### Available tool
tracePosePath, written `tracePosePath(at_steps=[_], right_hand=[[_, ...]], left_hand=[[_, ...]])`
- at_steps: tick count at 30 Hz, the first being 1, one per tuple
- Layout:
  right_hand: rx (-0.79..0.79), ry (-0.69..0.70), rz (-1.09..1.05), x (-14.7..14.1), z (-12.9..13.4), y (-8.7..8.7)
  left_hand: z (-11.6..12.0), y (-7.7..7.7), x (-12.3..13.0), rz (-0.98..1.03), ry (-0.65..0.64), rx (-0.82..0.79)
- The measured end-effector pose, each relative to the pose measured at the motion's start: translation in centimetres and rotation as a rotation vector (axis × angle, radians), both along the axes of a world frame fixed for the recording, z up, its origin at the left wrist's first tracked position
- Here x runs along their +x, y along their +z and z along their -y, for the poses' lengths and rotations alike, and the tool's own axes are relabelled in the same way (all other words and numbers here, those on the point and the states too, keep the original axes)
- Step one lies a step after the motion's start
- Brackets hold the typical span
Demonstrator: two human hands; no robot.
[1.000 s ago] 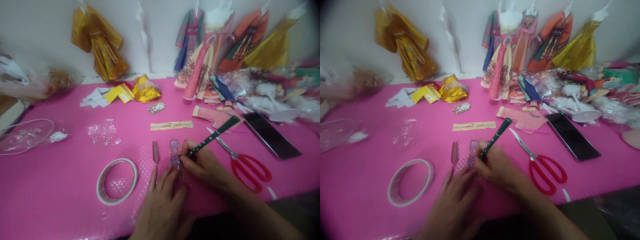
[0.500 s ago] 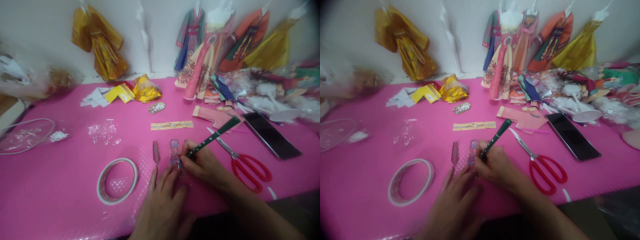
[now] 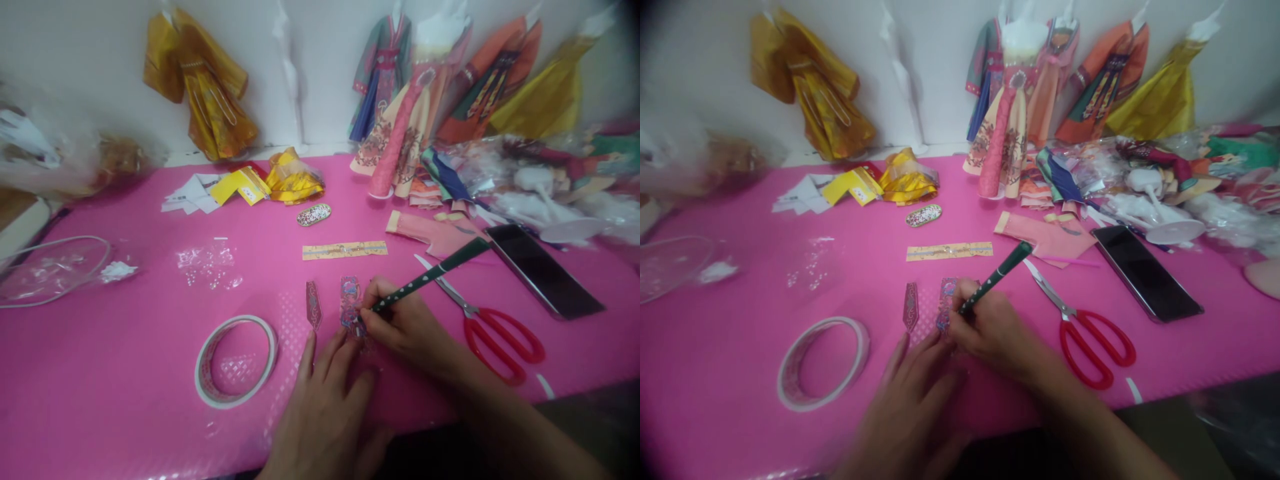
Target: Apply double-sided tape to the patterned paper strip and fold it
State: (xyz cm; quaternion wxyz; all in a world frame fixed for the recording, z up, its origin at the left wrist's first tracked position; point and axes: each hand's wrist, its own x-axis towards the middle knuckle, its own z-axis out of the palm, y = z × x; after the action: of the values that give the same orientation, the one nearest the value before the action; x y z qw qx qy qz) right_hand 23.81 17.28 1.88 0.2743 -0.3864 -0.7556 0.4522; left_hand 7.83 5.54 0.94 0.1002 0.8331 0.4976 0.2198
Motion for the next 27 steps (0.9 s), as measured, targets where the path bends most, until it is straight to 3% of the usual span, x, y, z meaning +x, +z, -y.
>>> tracePosePath(at_steps=[27], right_hand=[[0.067, 0.056, -0.077, -0.39, -0.22, -0.01]], left_hand=[[-0.12, 0.35, 0.21, 0.007, 0.012, 0.010]])
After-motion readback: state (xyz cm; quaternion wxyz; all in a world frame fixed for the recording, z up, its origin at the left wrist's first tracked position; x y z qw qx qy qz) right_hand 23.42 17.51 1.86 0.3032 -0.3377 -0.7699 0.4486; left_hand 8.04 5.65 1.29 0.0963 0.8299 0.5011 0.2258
